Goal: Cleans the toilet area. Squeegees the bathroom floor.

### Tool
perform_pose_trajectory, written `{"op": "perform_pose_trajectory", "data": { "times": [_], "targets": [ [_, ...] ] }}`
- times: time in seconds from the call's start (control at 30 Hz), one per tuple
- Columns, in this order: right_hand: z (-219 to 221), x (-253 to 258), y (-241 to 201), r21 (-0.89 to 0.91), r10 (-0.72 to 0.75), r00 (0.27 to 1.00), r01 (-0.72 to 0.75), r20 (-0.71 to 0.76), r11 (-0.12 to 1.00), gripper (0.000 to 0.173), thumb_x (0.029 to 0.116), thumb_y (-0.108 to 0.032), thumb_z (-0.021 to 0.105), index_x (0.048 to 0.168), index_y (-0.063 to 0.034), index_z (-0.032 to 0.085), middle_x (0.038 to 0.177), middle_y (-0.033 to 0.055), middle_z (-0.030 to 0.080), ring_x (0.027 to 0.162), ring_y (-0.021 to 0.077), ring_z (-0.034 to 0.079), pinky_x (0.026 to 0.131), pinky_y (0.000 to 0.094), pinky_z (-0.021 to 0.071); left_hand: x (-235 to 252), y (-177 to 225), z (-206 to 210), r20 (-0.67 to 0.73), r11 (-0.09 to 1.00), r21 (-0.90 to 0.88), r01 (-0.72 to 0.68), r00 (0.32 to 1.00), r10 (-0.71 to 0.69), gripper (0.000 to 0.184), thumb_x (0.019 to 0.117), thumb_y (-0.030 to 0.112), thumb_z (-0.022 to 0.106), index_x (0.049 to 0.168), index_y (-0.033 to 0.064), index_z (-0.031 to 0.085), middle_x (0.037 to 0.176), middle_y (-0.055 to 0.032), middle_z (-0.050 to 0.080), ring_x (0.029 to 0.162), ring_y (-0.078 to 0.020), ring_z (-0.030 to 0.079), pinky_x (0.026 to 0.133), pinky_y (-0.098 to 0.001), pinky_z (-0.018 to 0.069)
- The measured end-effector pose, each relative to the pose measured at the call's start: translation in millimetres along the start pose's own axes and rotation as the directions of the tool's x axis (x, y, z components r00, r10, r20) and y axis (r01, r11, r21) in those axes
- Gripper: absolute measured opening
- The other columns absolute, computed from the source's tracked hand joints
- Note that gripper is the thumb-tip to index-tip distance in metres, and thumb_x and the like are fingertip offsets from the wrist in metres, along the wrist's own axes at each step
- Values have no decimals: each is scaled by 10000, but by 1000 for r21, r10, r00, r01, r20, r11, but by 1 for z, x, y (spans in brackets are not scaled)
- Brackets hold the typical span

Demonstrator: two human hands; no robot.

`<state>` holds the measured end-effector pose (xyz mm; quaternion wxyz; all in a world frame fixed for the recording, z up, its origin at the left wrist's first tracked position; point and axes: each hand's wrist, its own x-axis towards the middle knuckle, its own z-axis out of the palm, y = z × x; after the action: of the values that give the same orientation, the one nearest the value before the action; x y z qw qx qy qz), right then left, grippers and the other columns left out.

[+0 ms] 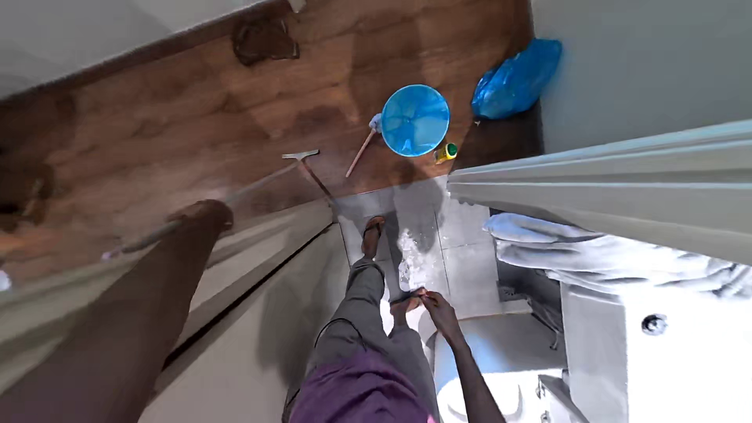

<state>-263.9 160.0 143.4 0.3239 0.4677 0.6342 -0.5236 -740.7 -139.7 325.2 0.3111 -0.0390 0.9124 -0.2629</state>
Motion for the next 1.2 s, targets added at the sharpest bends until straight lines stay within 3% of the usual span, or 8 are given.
{"op": "perform_pose_trajectory", "data": {
  "times": [0.03,0.1,0.27,0.33,0.43,0.67,0.93,1.2],
  "targets": [
    [4,2,-8,8,-4,1000,3,1,1000,430,1047,-308,589,1369,-23,595,1284,178,680,1188,274,667,1058,484,518,1,2,25,-380,995,83,-52,922,80,404,898,301,606,852,-90,698,901,-295,701,885,-443,700,804,-662,506],
    [8,8,-25,32,-15,1000,15,0,999,413,1051,-276,576,1370,-14,591,1267,185,686,1172,285,673,1046,487,522,-19,37,-60,289,981,196,-11,956,-47,383,1041,196,534,1270,-108,575,1353,-298,571,1303,-414,547,1057,-582,424],
    [11,7,-50,-78,-71,997,73,30,994,483,1044,-359,560,1422,-59,561,1317,170,667,1199,309,662,1045,532,511,-43,59,-119,313,986,-154,-64,943,110,392,1046,41,491,1381,-161,462,1462,-378,448,1397,-488,433,1142,-617,320],
    [3,0,-74,-82,-143,987,150,79,985,517,1032,-373,581,1447,-67,544,1387,162,629,1267,314,621,1090,535,478,-50,70,-123,302,921,-390,-8,943,137,317,1092,113,435,1298,-118,504,1202,-304,565,1073,-374,582,949,-490,462],
    [3,-22,-115,70,-306,942,299,141,952,580,1028,-443,587,1469,-71,530,1406,155,623,1279,292,617,1114,511,468,-34,81,-33,148,416,-908,-56,885,442,281,1107,236,357,907,63,453,613,21,401,436,-42,408,414,-169,386],
    [-17,-101,-86,143,-543,827,526,145,839,594,1063,-471,512,1553,-145,433,1295,217,659,1167,367,654,1025,592,485,-271,248,135,265,-165,-897,410,797,542,489,1071,556,349,770,185,451,564,53,477,483,-85,519,499,-287,514],
    [-9,-234,227,-31,-124,986,122,-110,992,447,1094,-433,399,1335,-136,631,1212,220,694,1175,432,642,999,660,463,-454,264,310,709,743,-662,-98,238,664,507,1107,456,347,1384,76,538,1223,-107,666,1069,-207,648,901,-414,529],
    [107,-271,380,403,369,904,-262,-214,877,502,1102,-331,369,1603,-315,355,1256,245,677,1140,473,657,928,672,507,-468,277,287,517,566,-775,-280,234,823,431,1126,278,319,1442,16,449,1257,-141,669,1098,-212,674,917,-386,550]
  ]
}}
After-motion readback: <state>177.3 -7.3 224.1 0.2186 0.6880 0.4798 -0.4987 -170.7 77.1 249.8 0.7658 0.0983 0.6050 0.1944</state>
